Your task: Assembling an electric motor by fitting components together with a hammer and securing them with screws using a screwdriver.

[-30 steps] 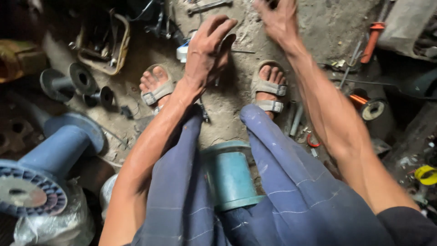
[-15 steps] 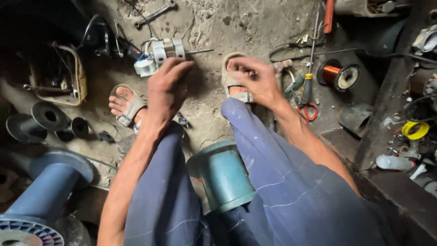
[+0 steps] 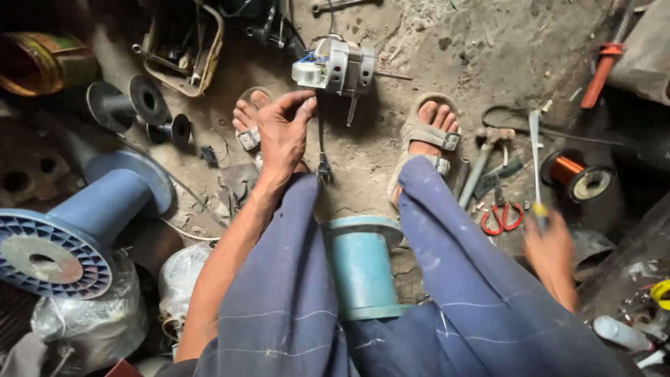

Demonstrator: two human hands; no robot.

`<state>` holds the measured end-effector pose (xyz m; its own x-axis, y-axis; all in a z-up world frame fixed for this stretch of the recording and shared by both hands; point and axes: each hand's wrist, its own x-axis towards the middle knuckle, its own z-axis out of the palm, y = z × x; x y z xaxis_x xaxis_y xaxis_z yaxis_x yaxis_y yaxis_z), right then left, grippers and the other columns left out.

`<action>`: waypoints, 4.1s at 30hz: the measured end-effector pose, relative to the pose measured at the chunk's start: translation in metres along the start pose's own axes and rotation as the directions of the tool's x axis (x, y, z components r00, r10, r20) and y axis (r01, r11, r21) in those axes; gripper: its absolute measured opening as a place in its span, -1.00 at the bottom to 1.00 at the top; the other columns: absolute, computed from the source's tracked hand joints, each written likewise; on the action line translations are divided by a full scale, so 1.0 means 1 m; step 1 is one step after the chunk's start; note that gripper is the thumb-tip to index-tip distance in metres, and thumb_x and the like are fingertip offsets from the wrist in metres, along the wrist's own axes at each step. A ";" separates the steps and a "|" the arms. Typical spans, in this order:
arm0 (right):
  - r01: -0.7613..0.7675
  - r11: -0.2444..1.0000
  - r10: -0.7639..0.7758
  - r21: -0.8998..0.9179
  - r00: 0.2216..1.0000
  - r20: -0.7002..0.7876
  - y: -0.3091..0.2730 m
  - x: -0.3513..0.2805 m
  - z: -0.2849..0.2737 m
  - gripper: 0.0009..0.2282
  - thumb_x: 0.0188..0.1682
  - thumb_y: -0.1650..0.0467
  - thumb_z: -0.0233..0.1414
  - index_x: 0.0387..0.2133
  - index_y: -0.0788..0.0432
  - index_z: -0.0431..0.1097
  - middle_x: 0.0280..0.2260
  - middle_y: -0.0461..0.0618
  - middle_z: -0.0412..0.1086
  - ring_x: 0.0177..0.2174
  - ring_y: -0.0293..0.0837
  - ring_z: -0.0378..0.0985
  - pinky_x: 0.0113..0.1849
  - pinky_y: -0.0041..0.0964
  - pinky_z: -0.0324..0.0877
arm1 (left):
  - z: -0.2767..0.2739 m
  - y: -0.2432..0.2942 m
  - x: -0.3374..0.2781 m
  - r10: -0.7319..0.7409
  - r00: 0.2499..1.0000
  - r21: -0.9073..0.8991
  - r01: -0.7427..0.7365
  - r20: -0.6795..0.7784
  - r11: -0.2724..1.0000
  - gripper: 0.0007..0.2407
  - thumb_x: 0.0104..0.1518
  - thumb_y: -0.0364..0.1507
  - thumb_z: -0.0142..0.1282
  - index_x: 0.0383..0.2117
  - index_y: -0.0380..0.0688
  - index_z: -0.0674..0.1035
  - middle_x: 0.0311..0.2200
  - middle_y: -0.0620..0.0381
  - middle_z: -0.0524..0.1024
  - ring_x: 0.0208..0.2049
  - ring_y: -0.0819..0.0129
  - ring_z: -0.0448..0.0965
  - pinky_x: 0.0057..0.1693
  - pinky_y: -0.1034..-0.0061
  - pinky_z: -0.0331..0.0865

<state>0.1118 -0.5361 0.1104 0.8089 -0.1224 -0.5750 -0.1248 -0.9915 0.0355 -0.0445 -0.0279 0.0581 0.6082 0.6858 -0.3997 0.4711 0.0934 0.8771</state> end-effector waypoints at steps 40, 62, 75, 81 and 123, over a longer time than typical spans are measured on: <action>0.924 0.376 -0.916 0.068 0.382 -0.124 -0.170 0.055 -0.028 -0.75 0.19 0.30 0.25 0.01 0.19 0.64 -0.21 0.08 0.58 -0.23 0.04 0.58 -0.22 -0.10 0.38 | 0.046 -0.018 0.013 0.434 0.897 0.382 -0.430 0.082 0.818 -0.91 0.29 -0.50 0.15 -0.30 -0.24 0.66 -0.38 0.04 0.69 -0.40 0.34 0.68 -0.26 0.48 0.57; 0.949 0.280 -0.949 0.147 0.296 -0.106 -0.161 0.085 0.000 -0.64 0.12 0.27 0.28 0.02 0.32 0.57 -0.15 0.22 0.60 -0.21 0.06 0.64 -0.20 -0.09 0.54 | 0.051 -0.032 0.007 0.249 0.966 0.225 -0.230 -0.061 0.947 -0.90 0.23 -0.44 0.23 -0.22 -0.14 0.72 -0.30 0.14 0.74 -0.36 0.46 0.69 -0.23 0.58 0.55; 0.923 0.381 -0.924 0.050 0.379 0.055 -0.185 0.125 0.063 -0.78 0.25 0.16 0.12 -0.24 0.02 0.45 -0.31 0.02 0.51 -0.28 0.16 0.65 -0.27 0.01 0.50 | 0.052 -0.028 0.009 0.395 0.913 0.179 -0.374 -0.102 0.910 -0.97 0.26 -0.48 0.22 -0.32 -0.07 0.69 -0.57 0.08 0.60 -0.50 0.22 0.69 -0.26 0.43 0.55; 0.838 0.524 -0.851 0.150 0.507 0.140 -0.192 0.129 0.083 -0.77 0.26 0.19 0.10 -0.30 0.04 0.45 -0.35 0.08 0.51 -0.25 0.26 0.61 -0.27 0.15 0.44 | 0.052 -0.028 0.008 0.306 0.945 0.127 -0.291 -0.116 0.948 -0.98 0.23 -0.47 0.26 -0.33 -0.06 0.71 -0.55 0.04 0.63 -0.45 0.19 0.72 -0.24 0.42 0.55; 0.810 0.439 -0.882 0.388 0.470 0.016 -0.267 0.080 0.093 -0.93 0.11 0.37 0.24 -0.28 0.11 0.55 -0.43 0.13 0.52 -0.37 0.21 0.61 -0.31 0.01 0.46 | 0.060 -0.025 0.017 -0.416 0.909 -0.396 0.387 0.016 0.833 -0.85 0.09 -0.45 0.35 -0.34 -0.33 0.73 -0.52 -0.06 0.69 -0.52 0.35 0.75 -0.37 0.70 0.54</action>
<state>0.1563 -0.2767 -0.0215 0.4816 0.8179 -0.3148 0.3780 -0.5179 -0.7674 -0.0073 -0.0613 0.0136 0.3672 0.5735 -0.7323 0.3749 0.6292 0.6808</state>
